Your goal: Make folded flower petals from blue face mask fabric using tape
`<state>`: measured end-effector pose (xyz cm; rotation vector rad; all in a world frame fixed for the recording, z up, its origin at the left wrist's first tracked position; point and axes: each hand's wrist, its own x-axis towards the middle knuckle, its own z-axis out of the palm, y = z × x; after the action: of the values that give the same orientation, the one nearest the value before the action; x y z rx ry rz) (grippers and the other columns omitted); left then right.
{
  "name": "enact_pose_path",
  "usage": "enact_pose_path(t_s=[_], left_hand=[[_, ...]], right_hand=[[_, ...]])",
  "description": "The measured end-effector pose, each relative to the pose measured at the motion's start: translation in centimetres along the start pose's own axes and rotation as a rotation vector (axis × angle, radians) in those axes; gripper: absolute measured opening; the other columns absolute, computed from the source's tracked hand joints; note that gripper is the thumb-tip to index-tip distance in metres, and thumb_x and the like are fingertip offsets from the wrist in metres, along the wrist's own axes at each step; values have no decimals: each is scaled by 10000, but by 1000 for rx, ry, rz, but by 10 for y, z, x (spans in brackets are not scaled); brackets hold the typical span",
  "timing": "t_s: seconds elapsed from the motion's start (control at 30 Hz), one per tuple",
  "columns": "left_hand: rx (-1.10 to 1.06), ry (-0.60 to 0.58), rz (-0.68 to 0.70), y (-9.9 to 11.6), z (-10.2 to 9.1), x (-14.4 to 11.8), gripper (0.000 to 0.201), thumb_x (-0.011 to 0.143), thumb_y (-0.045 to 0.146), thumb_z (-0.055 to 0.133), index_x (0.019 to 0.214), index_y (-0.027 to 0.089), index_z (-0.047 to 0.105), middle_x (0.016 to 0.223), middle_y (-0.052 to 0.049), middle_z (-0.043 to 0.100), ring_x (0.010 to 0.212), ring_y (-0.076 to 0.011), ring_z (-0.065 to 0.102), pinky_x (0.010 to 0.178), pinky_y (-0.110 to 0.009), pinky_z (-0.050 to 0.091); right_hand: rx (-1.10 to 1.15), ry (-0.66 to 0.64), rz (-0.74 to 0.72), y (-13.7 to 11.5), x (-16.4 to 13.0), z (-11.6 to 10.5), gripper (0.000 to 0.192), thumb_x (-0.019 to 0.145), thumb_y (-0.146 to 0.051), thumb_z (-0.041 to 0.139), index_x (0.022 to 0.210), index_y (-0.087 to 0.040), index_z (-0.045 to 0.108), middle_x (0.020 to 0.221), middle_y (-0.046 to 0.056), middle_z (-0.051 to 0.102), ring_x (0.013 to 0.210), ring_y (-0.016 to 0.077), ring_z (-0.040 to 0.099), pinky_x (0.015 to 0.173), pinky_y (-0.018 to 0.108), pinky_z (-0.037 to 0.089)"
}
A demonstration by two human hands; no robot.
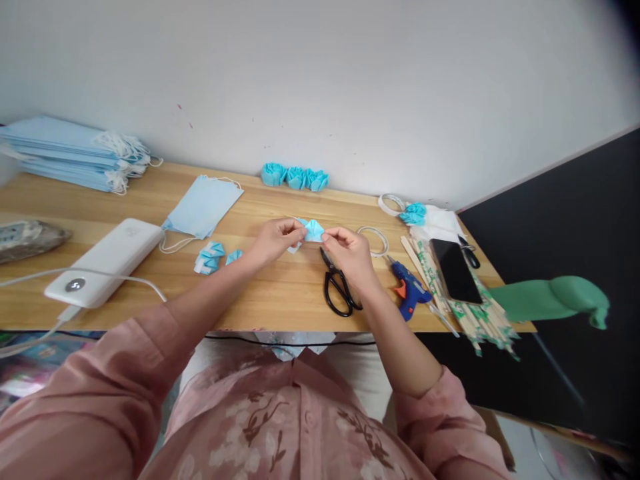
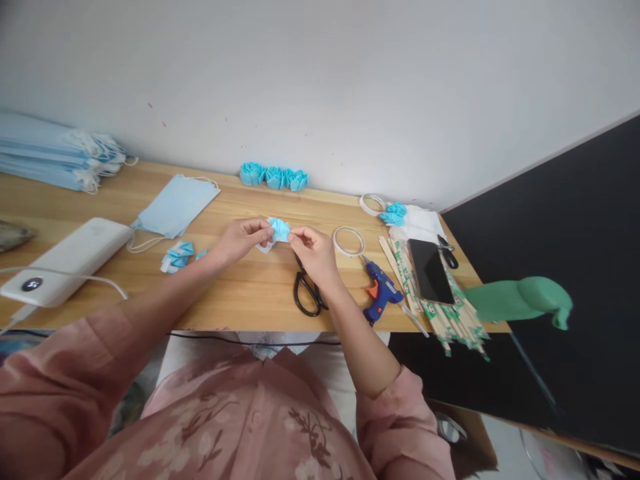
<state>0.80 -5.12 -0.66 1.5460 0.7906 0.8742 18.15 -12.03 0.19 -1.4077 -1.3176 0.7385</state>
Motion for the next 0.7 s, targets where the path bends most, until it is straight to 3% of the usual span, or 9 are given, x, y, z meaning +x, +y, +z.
enact_pose_path(t_s=[0.17,0.27,0.33,0.47,0.7], left_hand=[[60,6,-17,0,-2,1,265,757,406,610,641,169,595,596,1,579,569,-111,518,577,-241,408],[87,2,-12,-1,-2,1,255,767,386,590,635,167,588,591,5,576,573,-108,516,580,-236,407],[103,-3,-9,-2,-1,1,257,775,382,581,634,166,580,585,9,572,572,-105,506,585,-236,401],[146,-18,11,-6,0,1,262,788,382,575,645,163,575,599,11,571,572,-99,488,579,-238,371],[129,-29,6,-6,0,1,323,818,435,550,640,166,570,594,9,556,573,-102,487,582,-241,369]], right_hand=[[-8,-72,19,7,7,-9,227,786,-385,647,826,-179,734,741,15,706,665,136,614,681,280,509],[15,-134,28,3,14,-15,320,822,-461,626,938,-194,758,851,37,741,780,166,667,773,311,539],[0,-192,27,-2,21,-16,337,832,-494,622,913,-197,760,864,36,739,819,177,670,788,305,533],[-27,-248,6,-7,33,-11,323,805,-496,658,769,-183,726,782,21,710,745,165,629,702,273,498],[27,-216,-10,9,35,-2,261,804,-422,675,727,-173,688,680,-9,634,626,111,528,616,239,415]])
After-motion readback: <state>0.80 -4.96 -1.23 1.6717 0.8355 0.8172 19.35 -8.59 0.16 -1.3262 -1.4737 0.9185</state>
